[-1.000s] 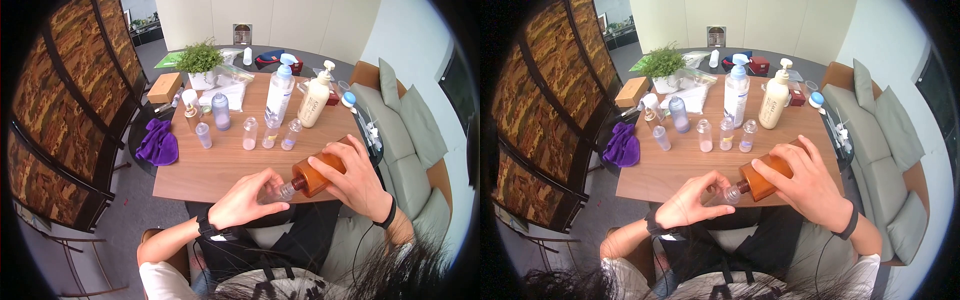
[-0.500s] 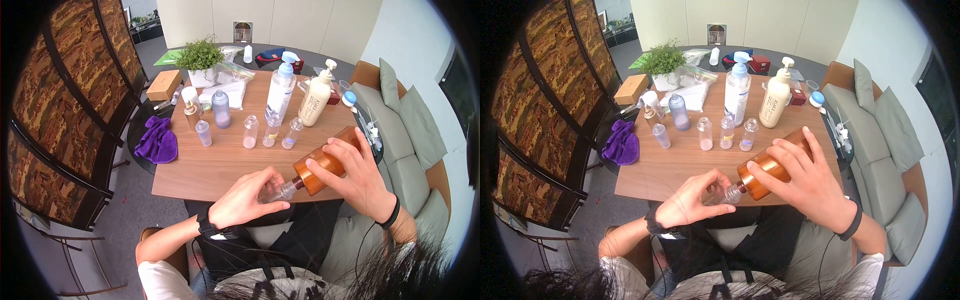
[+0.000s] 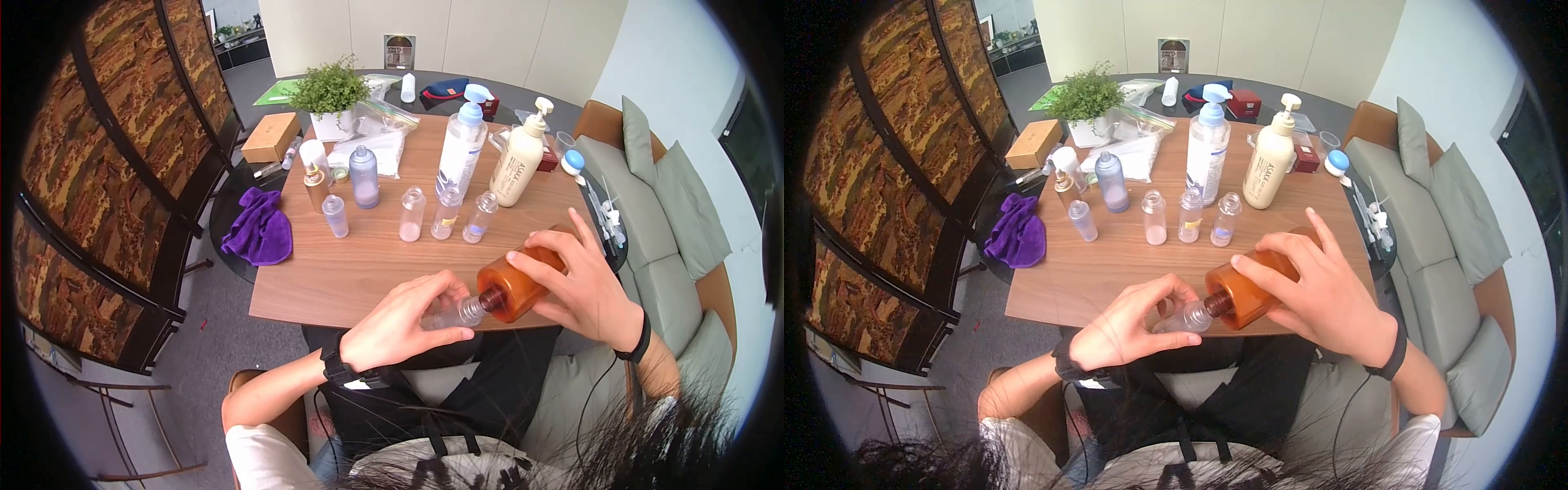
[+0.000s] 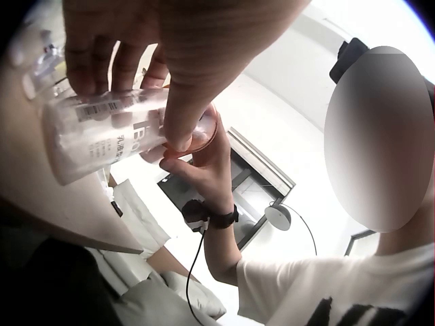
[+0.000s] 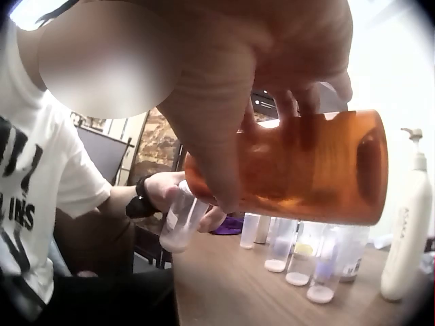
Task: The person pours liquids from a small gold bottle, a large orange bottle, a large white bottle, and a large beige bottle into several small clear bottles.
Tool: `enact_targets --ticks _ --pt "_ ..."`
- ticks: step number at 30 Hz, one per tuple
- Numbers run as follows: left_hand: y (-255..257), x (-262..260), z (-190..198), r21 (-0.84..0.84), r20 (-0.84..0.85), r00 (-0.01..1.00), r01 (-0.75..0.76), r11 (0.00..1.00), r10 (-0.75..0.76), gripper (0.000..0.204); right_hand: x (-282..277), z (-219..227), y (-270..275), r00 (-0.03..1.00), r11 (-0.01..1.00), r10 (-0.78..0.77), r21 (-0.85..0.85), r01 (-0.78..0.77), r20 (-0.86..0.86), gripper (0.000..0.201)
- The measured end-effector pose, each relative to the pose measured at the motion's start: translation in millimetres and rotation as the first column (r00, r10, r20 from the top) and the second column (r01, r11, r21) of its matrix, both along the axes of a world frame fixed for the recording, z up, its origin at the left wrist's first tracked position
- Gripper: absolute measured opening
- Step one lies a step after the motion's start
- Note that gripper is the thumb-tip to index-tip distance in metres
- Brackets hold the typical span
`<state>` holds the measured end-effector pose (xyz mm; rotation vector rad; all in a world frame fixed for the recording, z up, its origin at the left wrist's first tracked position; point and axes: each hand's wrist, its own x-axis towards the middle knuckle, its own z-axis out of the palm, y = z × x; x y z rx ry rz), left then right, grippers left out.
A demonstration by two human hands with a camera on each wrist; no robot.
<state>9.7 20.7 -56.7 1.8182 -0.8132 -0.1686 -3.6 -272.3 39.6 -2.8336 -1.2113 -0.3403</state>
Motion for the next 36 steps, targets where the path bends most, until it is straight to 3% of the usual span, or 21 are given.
enact_targets --ticks 4,7,10,12,16,24,30,33,36 --pt "3 0 5 -0.016 -0.020 1.000 0.007 1.000 -0.007 0.048 5 -13 -6 0.985 0.989 0.009 0.144 0.016 -0.173 0.082" --pt "10 0 17 -0.001 0.080 0.992 -0.102 0.995 0.102 0.046 6 -26 -11 0.967 0.964 0.020 0.260 0.049 -0.255 0.081" --pt "32 11 36 0.149 0.287 0.937 -0.249 0.957 0.199 0.044 1 -38 -24 0.940 0.933 -0.009 0.336 0.130 -0.340 0.084" --pt "49 24 39 0.246 0.490 0.835 -0.409 0.879 0.251 0.043 -5 -43 -31 0.936 0.926 -0.023 0.344 0.152 -0.352 0.087" --pt "71 59 48 0.346 0.501 0.821 -0.479 0.807 0.273 0.042 -15 -42 -38 0.922 0.916 -0.065 0.345 0.207 -0.381 0.088" --pt "69 114 32 0.549 0.573 0.805 -0.517 0.656 0.155 0.042 -29 -39 -53 0.905 0.894 -0.116 0.354 0.274 -0.409 0.089" --pt "71 120 28 0.460 0.686 0.718 -0.554 0.693 0.118 0.055 -38 -36 -62 0.901 0.881 -0.166 0.349 0.318 -0.402 0.087" --pt "81 108 45 0.362 0.645 0.709 -0.613 0.702 0.286 0.058 -37 -33 -62 0.897 0.873 -0.178 0.356 0.334 -0.405 0.086" --pt "105 108 40 0.295 0.661 0.665 -0.655 0.695 0.347 0.060 -36 -32 -63 0.904 0.869 -0.168 0.373 0.324 -0.393 0.085"
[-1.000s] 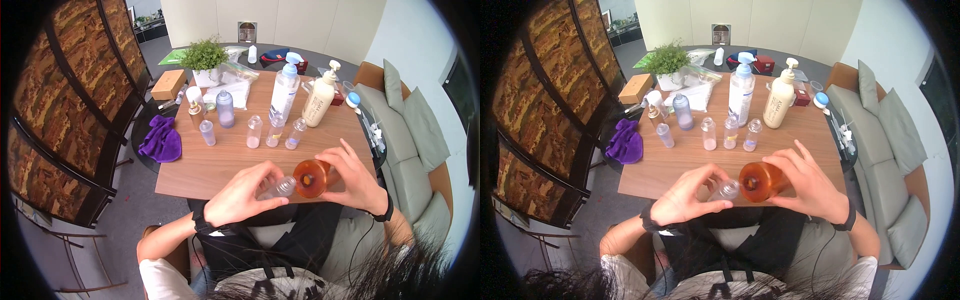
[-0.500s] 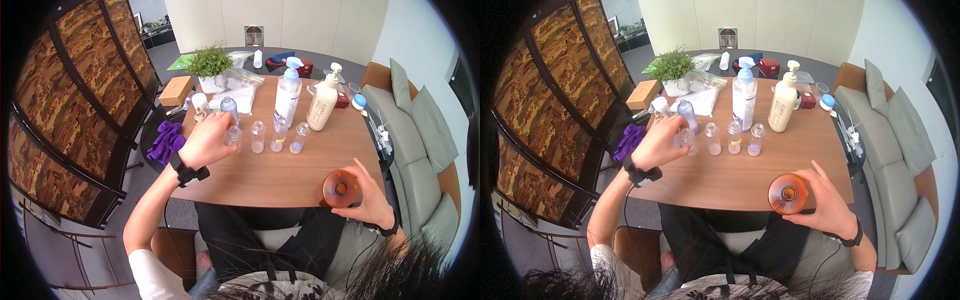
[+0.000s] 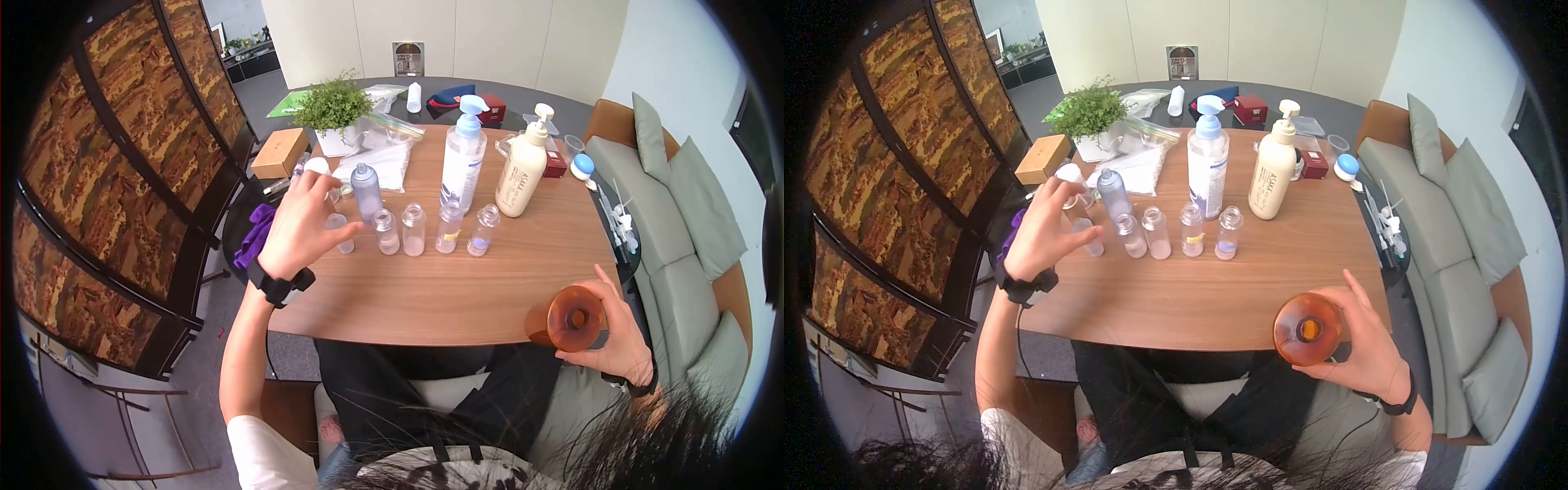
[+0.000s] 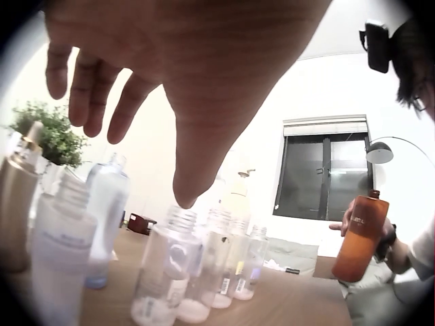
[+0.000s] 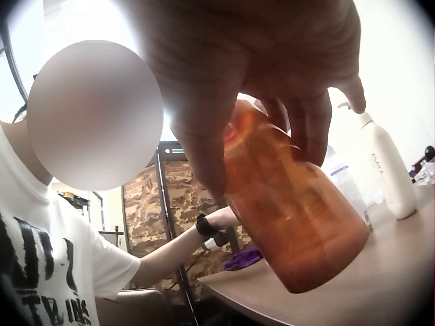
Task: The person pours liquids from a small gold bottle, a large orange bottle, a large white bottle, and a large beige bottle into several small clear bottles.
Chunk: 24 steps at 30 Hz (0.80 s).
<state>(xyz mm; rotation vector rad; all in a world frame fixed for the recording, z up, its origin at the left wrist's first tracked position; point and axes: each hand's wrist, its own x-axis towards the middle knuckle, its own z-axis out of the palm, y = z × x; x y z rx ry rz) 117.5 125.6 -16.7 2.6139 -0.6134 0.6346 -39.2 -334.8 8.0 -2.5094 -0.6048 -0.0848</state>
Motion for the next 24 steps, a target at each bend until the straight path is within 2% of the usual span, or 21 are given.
enact_targets --ticks 1,4,8,12,13,15,18,20,21,24 --pt "4 -3 0 0.017 -0.060 0.997 -0.051 0.999 0.052 0.059 1 0 1 1.000 1.000 0.007 0.003 -0.007 0.000 0.085" --pt "16 -4 -16 0.013 -0.178 0.980 -0.081 0.997 0.082 0.056 3 1 6 1.000 1.000 0.027 0.013 -0.027 0.008 0.084" --pt "22 5 -36 -0.073 -0.256 0.965 -0.070 0.995 0.049 0.048 4 0 14 0.999 0.999 0.038 0.021 -0.039 0.014 0.084" --pt "23 9 -39 -0.175 -0.341 0.940 -0.051 0.983 -0.012 0.040 5 1 18 0.997 0.997 0.063 0.035 -0.064 0.033 0.086" --pt "24 8 -37 -0.319 -0.423 0.900 -0.040 0.947 -0.104 0.039 6 1 18 0.997 0.996 0.069 0.050 -0.071 0.043 0.087" --pt "26 4 -27 -0.582 -0.525 0.790 -0.061 0.811 -0.317 0.039 5 2 19 0.996 0.993 0.068 0.095 -0.073 0.051 0.087" --pt "15 -19 0 -0.631 -0.440 0.767 0.105 0.769 -0.466 0.039 4 2 24 0.995 0.985 0.072 0.155 -0.081 0.063 0.088" --pt "-5 -40 11 -0.682 -0.424 0.699 0.172 0.711 -0.576 0.046 10 -1 29 0.991 0.980 0.100 0.160 -0.114 0.091 0.088" --pt "-16 -48 7 -0.681 -0.398 0.692 0.217 0.700 -0.602 0.046 11 -1 35 0.994 0.975 0.085 0.199 -0.096 0.063 0.086" --pt "-52 -67 -10 -0.637 -0.371 0.645 0.346 0.689 -0.668 0.047 20 0 49 0.976 0.989 0.116 0.068 -0.130 0.183 0.081"
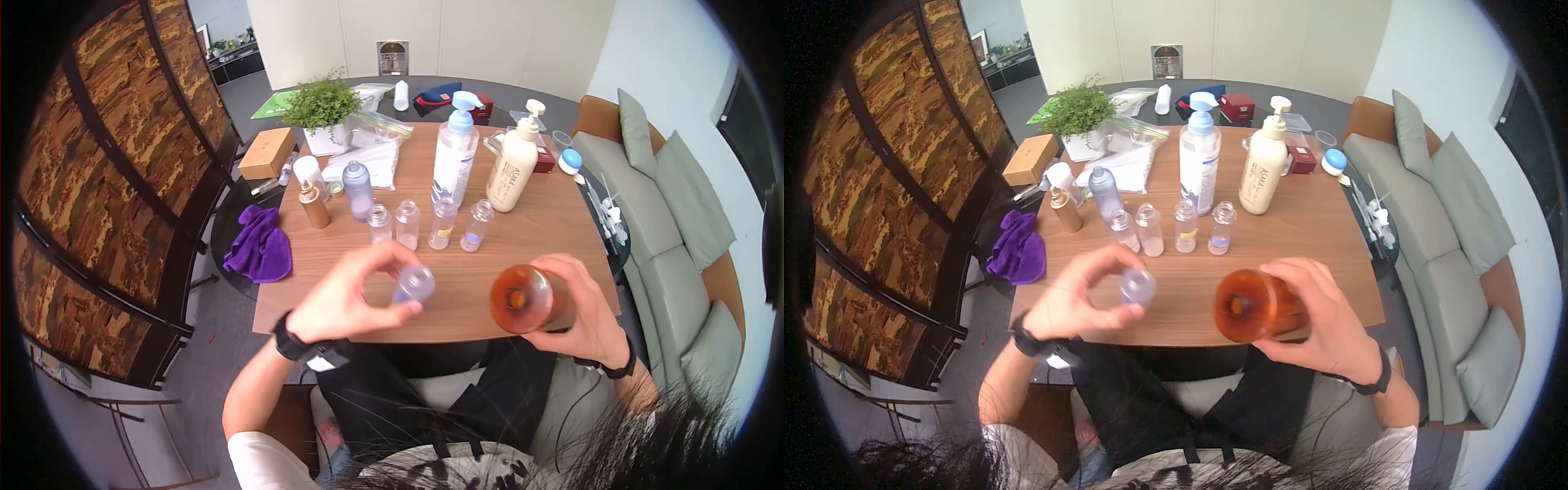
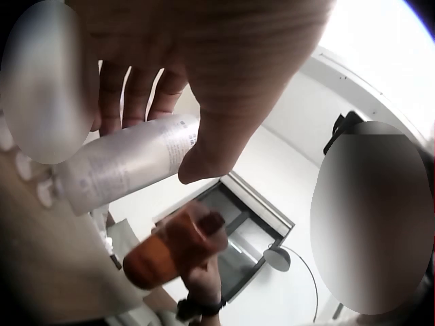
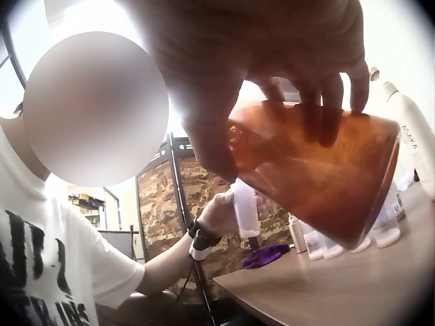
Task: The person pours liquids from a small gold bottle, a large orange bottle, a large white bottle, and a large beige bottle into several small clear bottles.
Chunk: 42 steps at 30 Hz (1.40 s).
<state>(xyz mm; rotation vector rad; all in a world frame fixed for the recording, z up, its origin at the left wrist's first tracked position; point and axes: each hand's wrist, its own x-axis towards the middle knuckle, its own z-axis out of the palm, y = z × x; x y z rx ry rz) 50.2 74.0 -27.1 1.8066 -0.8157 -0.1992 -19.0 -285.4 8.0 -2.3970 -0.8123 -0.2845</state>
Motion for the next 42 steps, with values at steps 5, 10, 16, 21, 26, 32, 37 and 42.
enact_targets --ticks 5,10,16,21,26,32,37,42 --pt "-34 -14 -17 0.038 0.104 0.990 0.089 0.995 -0.092 0.039 11 1 11 1.000 0.997 0.020 -0.077 -0.019 0.008 0.077" --pt "-38 -16 -21 0.047 0.093 0.992 0.087 0.995 -0.091 0.039 13 -2 10 0.999 0.981 0.040 -0.193 -0.037 0.014 0.079" --pt "-40 -17 -26 0.059 0.097 0.993 0.058 0.997 -0.063 0.038 10 0 16 0.999 0.964 0.042 -0.265 -0.032 0.031 0.081" --pt "-42 -19 -31 0.063 0.101 0.994 0.038 0.997 -0.045 0.039 11 3 20 0.995 0.928 0.034 -0.372 0.005 0.099 0.082" --pt "-42 -19 -33 0.063 0.109 0.994 0.024 0.998 -0.031 0.040 10 5 23 0.985 0.900 0.036 -0.435 0.042 0.169 0.082" --pt "-44 -20 -32 0.057 0.098 0.995 0.019 0.998 -0.025 0.039 10 7 25 0.972 0.874 0.045 -0.480 0.074 0.232 0.080" --pt "-46 -22 -34 0.032 0.087 0.996 0.013 0.999 -0.016 0.039 10 7 27 0.948 0.844 0.059 -0.522 0.119 0.312 0.069" --pt "-47 -23 -35 0.018 0.079 0.997 0.016 1.000 -0.017 0.038 9 8 28 0.932 0.821 0.070 -0.551 0.148 0.355 0.062"
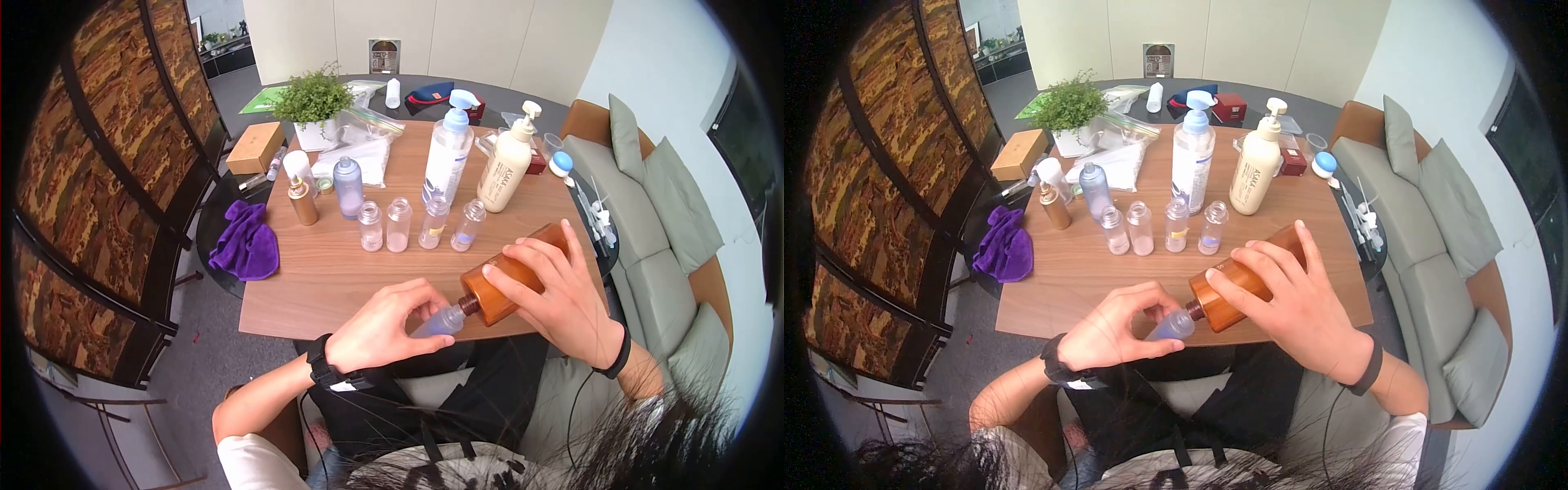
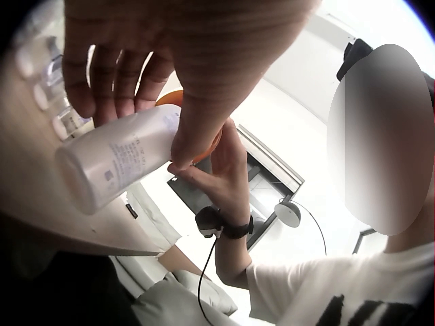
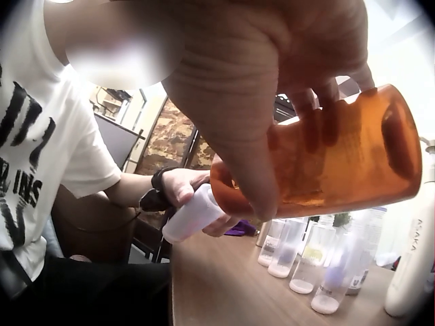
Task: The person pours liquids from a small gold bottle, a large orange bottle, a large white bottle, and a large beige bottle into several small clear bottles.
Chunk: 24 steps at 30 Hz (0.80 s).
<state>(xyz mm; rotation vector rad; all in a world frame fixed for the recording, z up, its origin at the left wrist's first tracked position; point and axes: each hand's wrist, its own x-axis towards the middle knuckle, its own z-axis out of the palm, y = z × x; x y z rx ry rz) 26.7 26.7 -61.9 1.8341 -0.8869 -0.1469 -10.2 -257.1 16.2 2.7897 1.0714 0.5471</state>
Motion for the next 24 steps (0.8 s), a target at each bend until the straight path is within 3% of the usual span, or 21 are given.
enact_targets --ticks 24 --pt "-1 -5 3 0.019 0.008 1.000 -0.008 1.000 0.008 0.039 -5 15 6 0.981 0.982 0.060 -0.189 -0.025 0.182 0.054"
